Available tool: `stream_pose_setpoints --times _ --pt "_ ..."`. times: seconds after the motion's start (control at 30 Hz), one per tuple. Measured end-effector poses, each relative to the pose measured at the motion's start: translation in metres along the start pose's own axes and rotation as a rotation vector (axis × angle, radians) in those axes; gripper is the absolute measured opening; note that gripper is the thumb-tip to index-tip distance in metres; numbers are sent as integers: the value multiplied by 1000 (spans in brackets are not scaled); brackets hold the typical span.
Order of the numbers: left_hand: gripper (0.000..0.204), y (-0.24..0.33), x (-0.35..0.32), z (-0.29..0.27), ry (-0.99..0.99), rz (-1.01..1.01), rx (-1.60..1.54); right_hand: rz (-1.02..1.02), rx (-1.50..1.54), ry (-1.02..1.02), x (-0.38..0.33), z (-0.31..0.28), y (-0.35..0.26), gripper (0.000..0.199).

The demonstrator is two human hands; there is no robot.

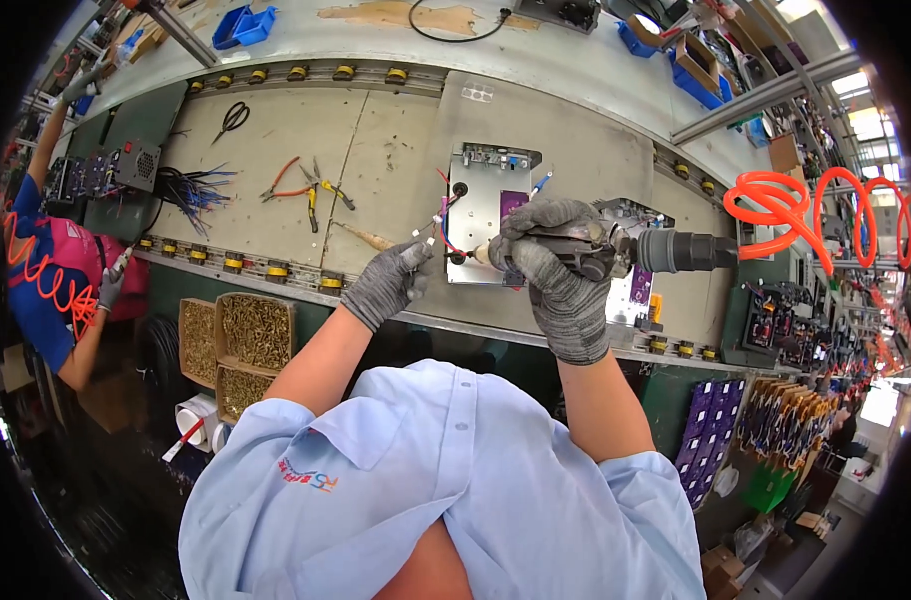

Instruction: Assembling electronic components into metal housings using an electric screwdriver.

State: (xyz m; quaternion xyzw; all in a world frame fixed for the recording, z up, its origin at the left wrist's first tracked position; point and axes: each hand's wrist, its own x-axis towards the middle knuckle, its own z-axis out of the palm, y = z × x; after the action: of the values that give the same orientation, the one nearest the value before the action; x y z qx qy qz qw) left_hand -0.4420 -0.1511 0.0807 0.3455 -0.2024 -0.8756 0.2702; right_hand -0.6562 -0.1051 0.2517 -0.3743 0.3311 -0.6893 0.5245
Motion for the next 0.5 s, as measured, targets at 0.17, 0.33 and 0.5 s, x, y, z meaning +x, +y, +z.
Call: stream_pose_setpoints --times 0.17,0.33,0.5 --pt "38 -6 -1 1 64 -124 -131 37 77 -36 -5 -5 4 34" --pt "37 12 -17 34 61 -70 -102 45 137 -32 -7 -4 5 33" --pt "37 11 -15 35 1 -56 -66 -26 88 -4 -8 0 5 32"
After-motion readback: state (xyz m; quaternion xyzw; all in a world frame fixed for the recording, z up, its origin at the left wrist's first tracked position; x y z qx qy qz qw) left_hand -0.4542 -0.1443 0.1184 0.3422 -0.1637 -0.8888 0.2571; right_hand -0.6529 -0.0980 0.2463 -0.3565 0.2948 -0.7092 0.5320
